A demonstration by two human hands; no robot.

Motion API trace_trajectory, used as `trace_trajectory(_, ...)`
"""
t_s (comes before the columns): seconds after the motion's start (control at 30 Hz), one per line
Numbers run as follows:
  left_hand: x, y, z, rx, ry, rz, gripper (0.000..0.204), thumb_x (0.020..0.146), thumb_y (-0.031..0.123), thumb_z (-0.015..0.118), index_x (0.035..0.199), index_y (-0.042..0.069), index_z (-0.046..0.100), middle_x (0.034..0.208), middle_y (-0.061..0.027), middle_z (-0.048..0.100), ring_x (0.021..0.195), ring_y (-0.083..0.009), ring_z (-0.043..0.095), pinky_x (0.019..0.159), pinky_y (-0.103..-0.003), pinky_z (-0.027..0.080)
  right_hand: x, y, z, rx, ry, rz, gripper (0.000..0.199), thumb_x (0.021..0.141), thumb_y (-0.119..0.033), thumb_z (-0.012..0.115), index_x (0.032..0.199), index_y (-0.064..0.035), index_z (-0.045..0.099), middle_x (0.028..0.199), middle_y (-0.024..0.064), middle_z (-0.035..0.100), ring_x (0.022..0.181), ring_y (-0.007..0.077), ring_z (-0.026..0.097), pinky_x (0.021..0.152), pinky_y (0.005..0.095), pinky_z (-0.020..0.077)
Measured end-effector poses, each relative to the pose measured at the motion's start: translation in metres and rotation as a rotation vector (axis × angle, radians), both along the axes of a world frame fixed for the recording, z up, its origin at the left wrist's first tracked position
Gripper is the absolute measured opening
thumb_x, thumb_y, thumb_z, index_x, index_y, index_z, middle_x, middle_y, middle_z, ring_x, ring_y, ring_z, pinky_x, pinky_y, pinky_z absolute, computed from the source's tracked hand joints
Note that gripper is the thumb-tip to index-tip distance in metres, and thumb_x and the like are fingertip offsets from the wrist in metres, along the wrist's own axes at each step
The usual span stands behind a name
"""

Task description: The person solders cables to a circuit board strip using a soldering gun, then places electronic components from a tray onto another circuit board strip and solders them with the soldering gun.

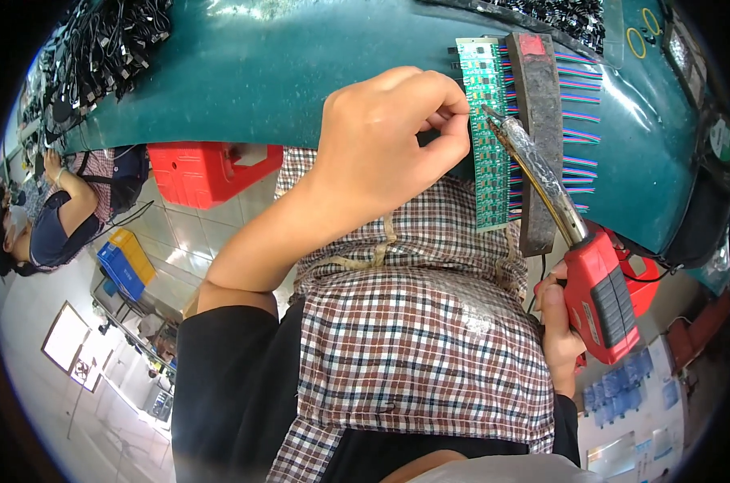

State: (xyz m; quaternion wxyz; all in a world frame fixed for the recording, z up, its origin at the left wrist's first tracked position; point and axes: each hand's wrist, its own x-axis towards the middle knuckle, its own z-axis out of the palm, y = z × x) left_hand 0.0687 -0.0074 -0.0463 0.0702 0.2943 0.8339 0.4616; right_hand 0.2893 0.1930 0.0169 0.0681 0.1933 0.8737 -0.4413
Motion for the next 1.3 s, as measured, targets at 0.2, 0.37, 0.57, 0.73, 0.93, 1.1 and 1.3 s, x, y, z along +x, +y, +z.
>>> trace_trajectory(0.2,-0.001,0.001,0.000,0.003,0.026,0.002,0.013,0.076,-0.002,0.076,0.088,0.002,0.071,0.080,-0.0060,0.071,0.072,-0.0132,0.073,0.064,-0.024,0.059,-0.007,0.004,-0.004,-0.042,0.034,0.061,0.006,0.093,0.000,0.060,0.099,0.0002,0.057,0.082,0.0063,0.054,0.065,0.0117,0.050,0.058,0.0273,0.0442)
trace_trajectory(0.37,-0.002,0.001,0.001,-0.010,0.024,-0.006,0.013,0.076,-0.002,0.076,0.087,0.002,0.071,0.079,-0.0058,0.071,0.072,-0.0130,0.073,0.063,-0.023,0.059,-0.016,0.003,0.000,-0.028,-0.009,0.064,0.005,0.093,-0.001,0.060,0.096,-0.0002,0.056,0.082,0.0063,0.053,0.065,0.0118,0.050,0.057,0.0267,0.0438)
trace_trajectory(0.57,-0.002,0.001,0.000,-0.009,0.023,-0.008,0.013,0.076,-0.002,0.076,0.088,0.003,0.071,0.080,-0.0058,0.071,0.072,-0.0128,0.073,0.064,-0.023,0.059,-0.016,-0.001,-0.001,-0.020,-0.004,0.037,0.006,0.094,-0.002,0.061,0.096,0.0000,0.057,0.080,0.0063,0.054,0.063,0.0111,0.049,0.057,0.0262,0.0440)
trace_trajectory(0.73,-0.003,0.001,0.000,-0.011,0.015,-0.010,0.013,0.076,-0.001,0.076,0.088,0.002,0.071,0.080,-0.0058,0.072,0.071,-0.0127,0.073,0.064,-0.023,0.059,-0.006,0.001,-0.002,0.029,0.050,0.021,0.008,0.094,-0.003,0.061,0.100,0.0001,0.056,0.081,0.0060,0.054,0.063,0.0109,0.049,0.058,0.0265,0.0448)
trace_trajectory(0.93,-0.002,0.001,0.001,-0.019,0.010,-0.006,0.012,0.077,-0.001,0.076,0.088,0.002,0.072,0.080,-0.0056,0.072,0.071,-0.0123,0.073,0.064,-0.023,0.059,-0.012,0.006,0.001,0.041,0.004,0.128,0.010,0.094,-0.003,0.061,0.102,0.0008,0.057,0.081,0.0060,0.055,0.064,0.0109,0.050,0.058,0.0275,0.0451)
trace_trajectory(1.1,-0.002,0.001,0.000,-0.017,0.006,-0.001,0.013,0.076,-0.001,0.076,0.087,0.003,0.072,0.080,-0.0054,0.072,0.071,-0.0120,0.073,0.063,-0.022,0.058,-0.012,0.003,0.001,0.031,0.002,0.081,0.009,0.094,-0.004,0.061,0.101,0.0015,0.057,0.079,0.0060,0.055,0.064,0.0109,0.050,0.057,0.0275,0.0446)
trace_trajectory(1.3,-0.003,0.001,0.001,-0.019,0.011,-0.008,0.012,0.076,-0.002,0.076,0.086,0.003,0.071,0.080,-0.0051,0.071,0.071,-0.0117,0.072,0.063,-0.022,0.058,-0.007,0.005,0.003,-0.012,-0.025,0.071,0.009,0.094,-0.004,0.061,0.101,0.0020,0.057,0.080,0.0066,0.055,0.064,0.0110,0.050,0.056,0.0266,0.0420)
